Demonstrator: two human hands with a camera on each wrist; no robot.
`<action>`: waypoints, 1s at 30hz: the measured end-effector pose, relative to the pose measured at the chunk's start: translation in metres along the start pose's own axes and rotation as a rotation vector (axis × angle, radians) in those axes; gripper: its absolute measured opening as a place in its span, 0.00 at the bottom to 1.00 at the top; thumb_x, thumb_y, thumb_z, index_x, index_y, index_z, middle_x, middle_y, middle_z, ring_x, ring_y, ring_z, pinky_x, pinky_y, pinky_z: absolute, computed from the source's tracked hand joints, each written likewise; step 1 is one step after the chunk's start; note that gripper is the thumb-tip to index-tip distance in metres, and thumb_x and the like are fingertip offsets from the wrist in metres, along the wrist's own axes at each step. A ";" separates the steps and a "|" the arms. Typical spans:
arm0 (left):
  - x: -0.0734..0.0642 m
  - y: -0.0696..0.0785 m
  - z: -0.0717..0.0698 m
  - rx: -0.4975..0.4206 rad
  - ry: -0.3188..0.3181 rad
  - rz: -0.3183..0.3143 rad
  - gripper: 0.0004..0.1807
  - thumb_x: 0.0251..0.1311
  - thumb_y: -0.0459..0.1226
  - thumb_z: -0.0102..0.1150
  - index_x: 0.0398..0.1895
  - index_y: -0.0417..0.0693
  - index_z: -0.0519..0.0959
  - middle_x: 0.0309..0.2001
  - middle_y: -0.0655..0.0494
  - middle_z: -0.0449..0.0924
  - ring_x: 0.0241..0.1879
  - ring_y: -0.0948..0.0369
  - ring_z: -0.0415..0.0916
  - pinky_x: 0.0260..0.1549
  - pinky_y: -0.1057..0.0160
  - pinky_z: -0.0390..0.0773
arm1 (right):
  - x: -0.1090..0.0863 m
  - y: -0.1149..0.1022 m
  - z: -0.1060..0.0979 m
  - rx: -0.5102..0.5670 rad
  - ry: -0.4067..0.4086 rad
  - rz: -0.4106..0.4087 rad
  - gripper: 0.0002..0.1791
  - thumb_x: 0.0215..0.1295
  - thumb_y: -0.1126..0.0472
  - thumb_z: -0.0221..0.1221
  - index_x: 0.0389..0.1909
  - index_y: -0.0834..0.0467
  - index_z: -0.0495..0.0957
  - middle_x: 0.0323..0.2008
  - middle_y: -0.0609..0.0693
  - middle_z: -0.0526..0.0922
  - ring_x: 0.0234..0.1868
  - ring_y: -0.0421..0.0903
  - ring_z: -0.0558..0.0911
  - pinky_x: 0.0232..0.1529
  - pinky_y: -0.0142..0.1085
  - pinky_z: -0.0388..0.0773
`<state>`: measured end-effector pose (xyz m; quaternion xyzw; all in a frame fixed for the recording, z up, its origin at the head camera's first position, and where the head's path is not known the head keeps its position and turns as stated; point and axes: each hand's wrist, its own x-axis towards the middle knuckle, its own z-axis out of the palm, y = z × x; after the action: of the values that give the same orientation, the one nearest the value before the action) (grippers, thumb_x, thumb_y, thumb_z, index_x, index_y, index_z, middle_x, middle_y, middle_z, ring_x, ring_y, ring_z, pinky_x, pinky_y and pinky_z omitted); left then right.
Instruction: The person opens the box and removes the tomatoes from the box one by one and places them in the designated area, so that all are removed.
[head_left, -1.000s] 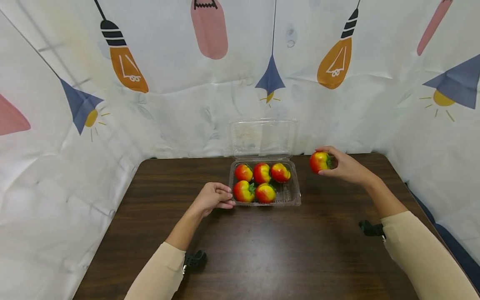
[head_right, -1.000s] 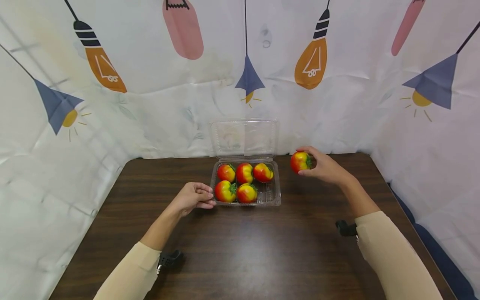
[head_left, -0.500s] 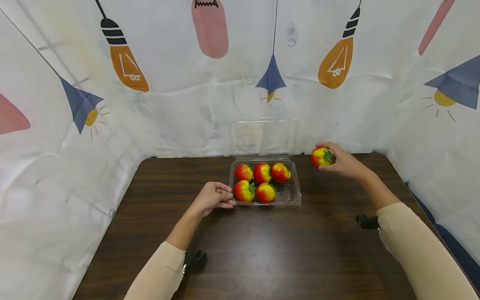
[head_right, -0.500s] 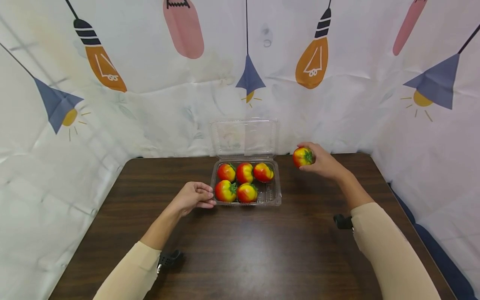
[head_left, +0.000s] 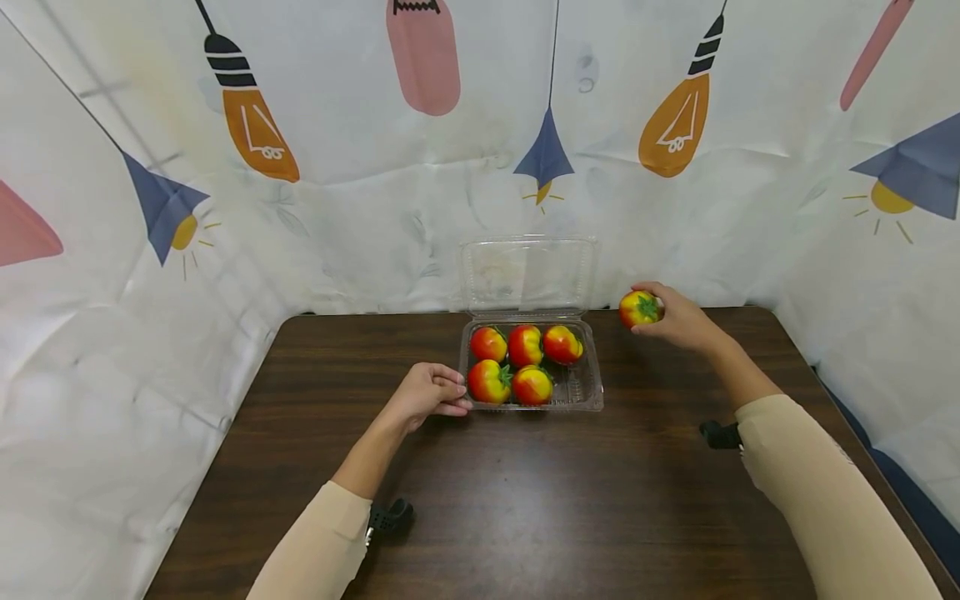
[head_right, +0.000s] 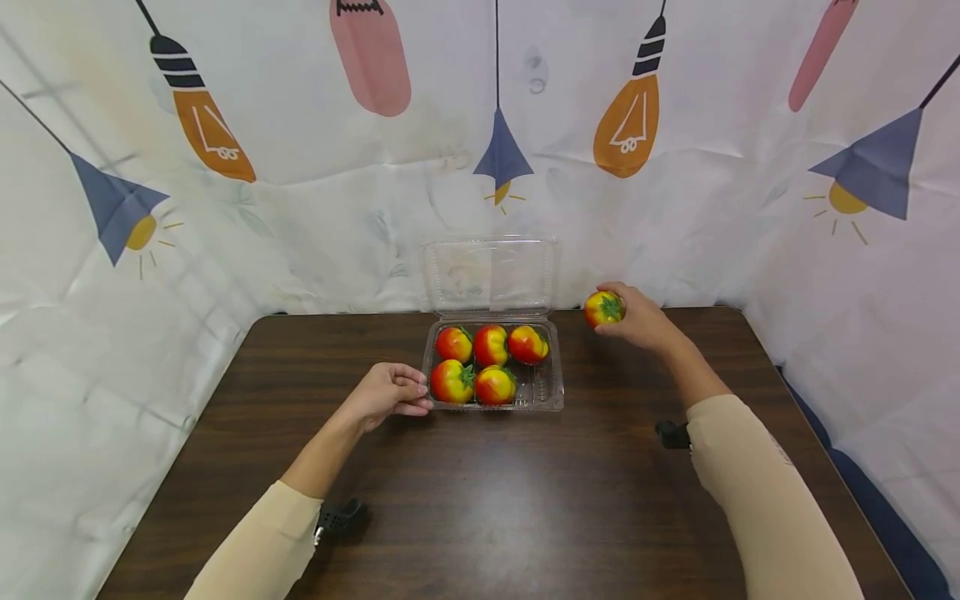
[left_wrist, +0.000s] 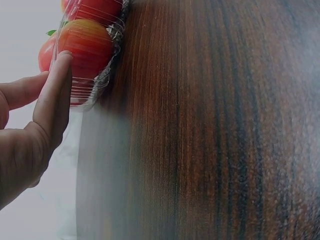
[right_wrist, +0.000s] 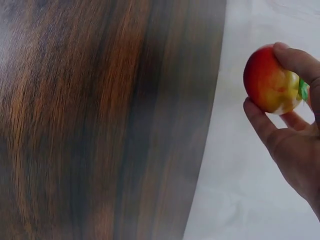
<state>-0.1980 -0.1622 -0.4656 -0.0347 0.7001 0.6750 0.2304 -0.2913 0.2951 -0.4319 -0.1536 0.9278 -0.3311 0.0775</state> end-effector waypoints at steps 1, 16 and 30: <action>0.000 0.000 0.000 0.000 -0.001 0.002 0.14 0.69 0.23 0.58 0.53 0.22 0.71 0.35 0.43 0.85 0.31 0.54 0.89 0.38 0.54 0.91 | 0.001 0.000 0.001 -0.008 0.005 0.010 0.44 0.68 0.53 0.69 0.78 0.59 0.58 0.67 0.67 0.69 0.61 0.65 0.75 0.60 0.61 0.76; -0.002 0.000 -0.001 0.008 -0.008 0.002 0.14 0.69 0.23 0.58 0.53 0.22 0.71 0.34 0.44 0.84 0.31 0.54 0.89 0.38 0.55 0.91 | 0.009 0.001 0.011 -0.037 0.016 0.080 0.44 0.68 0.50 0.67 0.76 0.64 0.58 0.72 0.73 0.64 0.69 0.74 0.67 0.67 0.68 0.70; -0.002 0.001 -0.001 0.016 -0.013 0.007 0.14 0.69 0.23 0.58 0.53 0.22 0.71 0.35 0.42 0.86 0.31 0.54 0.89 0.37 0.55 0.91 | 0.016 0.003 0.024 -0.045 0.044 0.161 0.44 0.68 0.46 0.66 0.74 0.66 0.61 0.67 0.73 0.69 0.63 0.68 0.72 0.68 0.64 0.70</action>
<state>-0.1972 -0.1632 -0.4639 -0.0257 0.7042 0.6702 0.2328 -0.3010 0.2783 -0.4531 -0.0727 0.9459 -0.3060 0.0799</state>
